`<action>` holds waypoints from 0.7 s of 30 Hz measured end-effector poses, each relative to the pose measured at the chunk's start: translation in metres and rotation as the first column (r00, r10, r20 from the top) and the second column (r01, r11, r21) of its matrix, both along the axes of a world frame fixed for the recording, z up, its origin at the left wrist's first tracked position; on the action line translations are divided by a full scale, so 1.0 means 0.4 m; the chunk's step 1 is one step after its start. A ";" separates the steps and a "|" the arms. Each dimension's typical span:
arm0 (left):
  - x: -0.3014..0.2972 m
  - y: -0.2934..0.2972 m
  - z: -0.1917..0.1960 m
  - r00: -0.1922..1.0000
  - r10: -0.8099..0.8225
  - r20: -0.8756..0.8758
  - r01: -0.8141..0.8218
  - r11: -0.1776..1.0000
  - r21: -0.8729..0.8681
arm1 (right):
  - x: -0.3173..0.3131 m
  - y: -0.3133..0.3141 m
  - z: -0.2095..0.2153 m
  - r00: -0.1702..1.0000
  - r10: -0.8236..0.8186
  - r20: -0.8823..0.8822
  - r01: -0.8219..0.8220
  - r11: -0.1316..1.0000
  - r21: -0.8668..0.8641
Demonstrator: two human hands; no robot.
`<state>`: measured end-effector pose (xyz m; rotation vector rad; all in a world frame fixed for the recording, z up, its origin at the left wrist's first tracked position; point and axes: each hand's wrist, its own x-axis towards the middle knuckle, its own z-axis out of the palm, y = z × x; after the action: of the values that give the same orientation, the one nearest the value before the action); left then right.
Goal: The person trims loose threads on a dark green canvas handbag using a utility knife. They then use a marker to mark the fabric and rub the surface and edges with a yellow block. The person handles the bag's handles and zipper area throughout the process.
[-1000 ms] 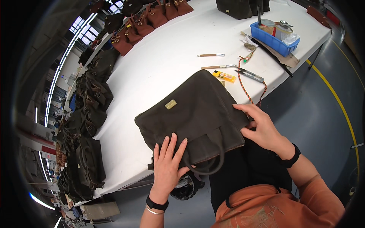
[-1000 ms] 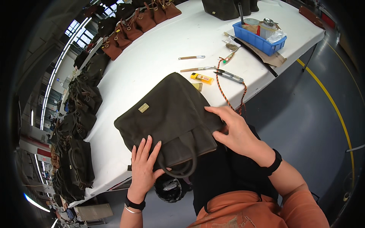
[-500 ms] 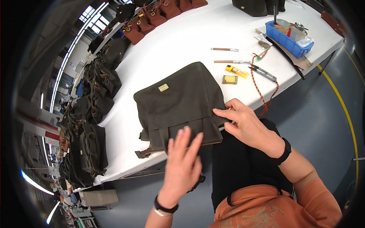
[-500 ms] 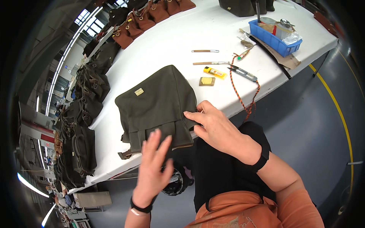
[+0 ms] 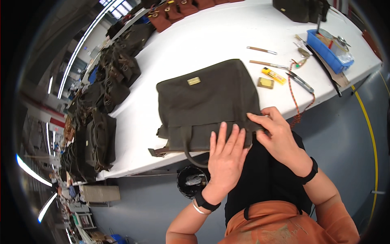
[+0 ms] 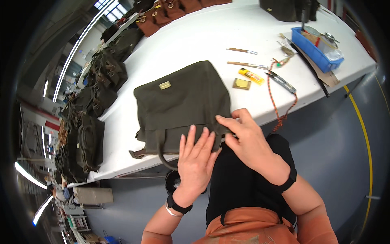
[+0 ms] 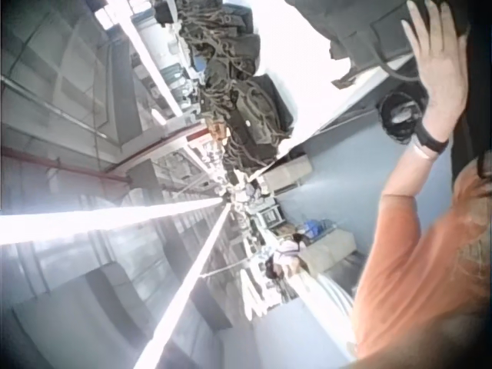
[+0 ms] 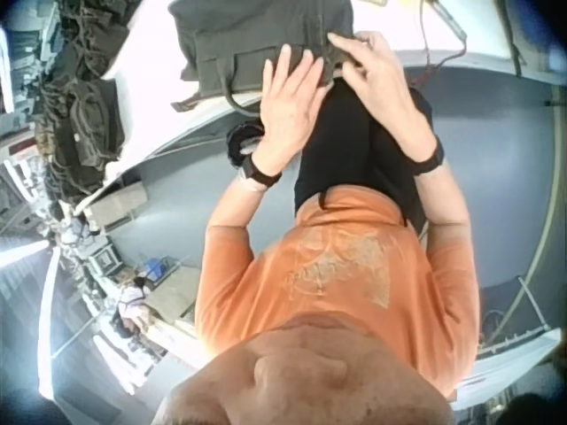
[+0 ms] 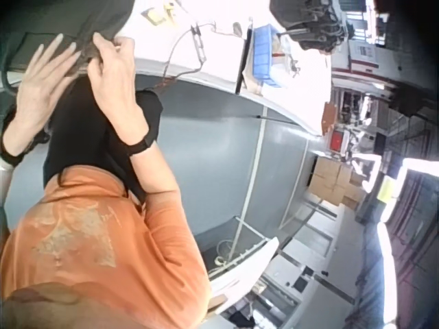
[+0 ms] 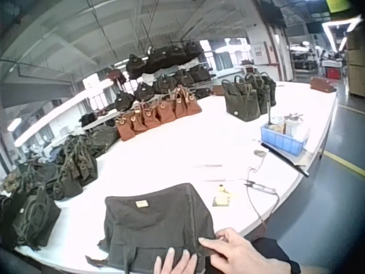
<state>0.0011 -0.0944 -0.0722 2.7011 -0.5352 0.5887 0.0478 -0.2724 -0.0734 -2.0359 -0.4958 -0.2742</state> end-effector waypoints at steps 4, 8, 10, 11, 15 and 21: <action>0.009 0.036 0.014 0.997 -0.023 0.069 0.027 0.998 -0.062 | 0.006 -0.005 -0.004 0.998 0.020 0.067 -0.015 0.997 -0.075; 0.006 0.084 0.076 0.989 -0.113 0.095 0.115 0.993 -0.012 | 0.001 -0.006 0.010 0.955 0.013 0.295 0.055 0.973 -0.223; 0.003 0.111 0.068 0.988 -0.139 0.066 0.135 0.989 0.060 | 0.008 0.003 0.003 0.924 0.032 0.381 0.061 0.971 -0.230; 0.005 0.117 0.047 0.989 -0.140 0.053 0.136 0.988 0.069 | 0.008 0.009 -0.006 0.941 0.028 0.339 0.050 0.974 -0.220; 0.001 0.100 0.007 0.993 -0.115 0.001 0.115 0.990 0.085 | 0.006 0.011 -0.026 0.986 0.023 0.167 0.000 0.991 -0.136; 0.005 0.023 -0.012 0.998 -0.063 0.013 0.060 0.988 0.139 | 0.023 -0.016 -0.026 0.998 0.059 -0.030 -0.054 0.987 0.149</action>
<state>0.0030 -0.0853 -0.0771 2.7998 -0.6856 0.5787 0.0571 -0.2789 -0.0838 -1.8764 -0.4969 -0.2340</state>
